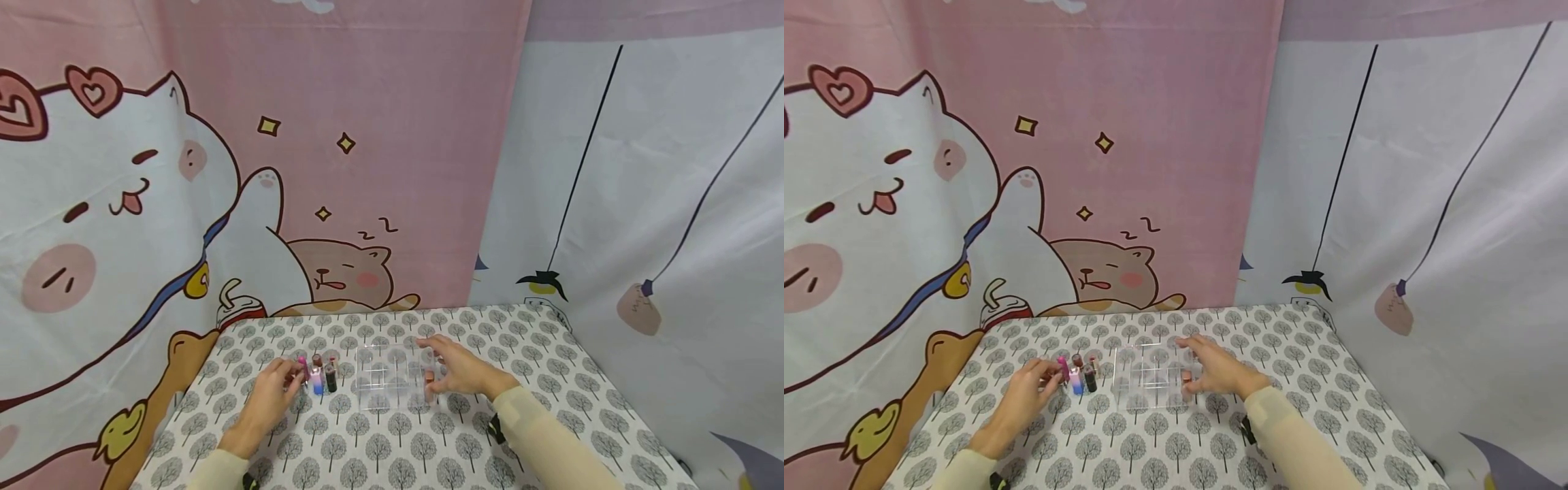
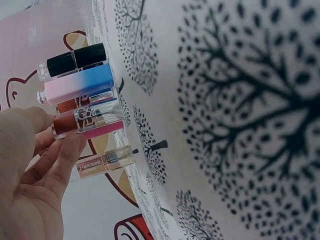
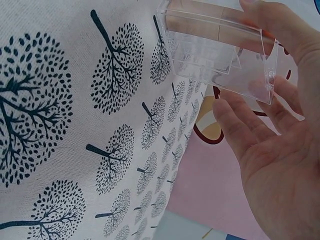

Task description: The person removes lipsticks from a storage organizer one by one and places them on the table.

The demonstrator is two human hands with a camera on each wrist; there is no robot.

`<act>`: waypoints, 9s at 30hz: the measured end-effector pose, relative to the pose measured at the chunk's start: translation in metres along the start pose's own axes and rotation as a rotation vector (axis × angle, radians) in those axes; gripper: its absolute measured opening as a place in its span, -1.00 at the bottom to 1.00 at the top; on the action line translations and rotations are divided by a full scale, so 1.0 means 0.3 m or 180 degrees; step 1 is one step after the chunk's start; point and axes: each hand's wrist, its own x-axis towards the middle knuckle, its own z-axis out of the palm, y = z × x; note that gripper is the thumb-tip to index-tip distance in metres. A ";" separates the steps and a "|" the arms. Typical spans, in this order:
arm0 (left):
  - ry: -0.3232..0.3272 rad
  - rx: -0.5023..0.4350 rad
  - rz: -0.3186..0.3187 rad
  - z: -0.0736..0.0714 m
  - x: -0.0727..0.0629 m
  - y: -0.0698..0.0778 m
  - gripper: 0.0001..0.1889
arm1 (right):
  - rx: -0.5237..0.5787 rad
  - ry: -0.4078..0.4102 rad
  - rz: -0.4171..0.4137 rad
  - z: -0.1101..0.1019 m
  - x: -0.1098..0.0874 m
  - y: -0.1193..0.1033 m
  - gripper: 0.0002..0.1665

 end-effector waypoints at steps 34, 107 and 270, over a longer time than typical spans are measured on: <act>0.0630 0.0290 0.0559 0.002 0.018 0.071 -0.68 | -0.0056 -0.0016 0.0034 0.006 -0.001 0.006 0.36; -0.0553 -0.0345 0.1134 0.310 0.136 0.443 -0.49 | -0.0114 0.0015 -0.0052 0.009 -0.005 0.023 0.27; -0.0307 -0.1094 0.1050 0.218 0.120 0.418 -0.73 | -0.0091 0.0042 0.0126 0.034 -0.019 0.007 0.38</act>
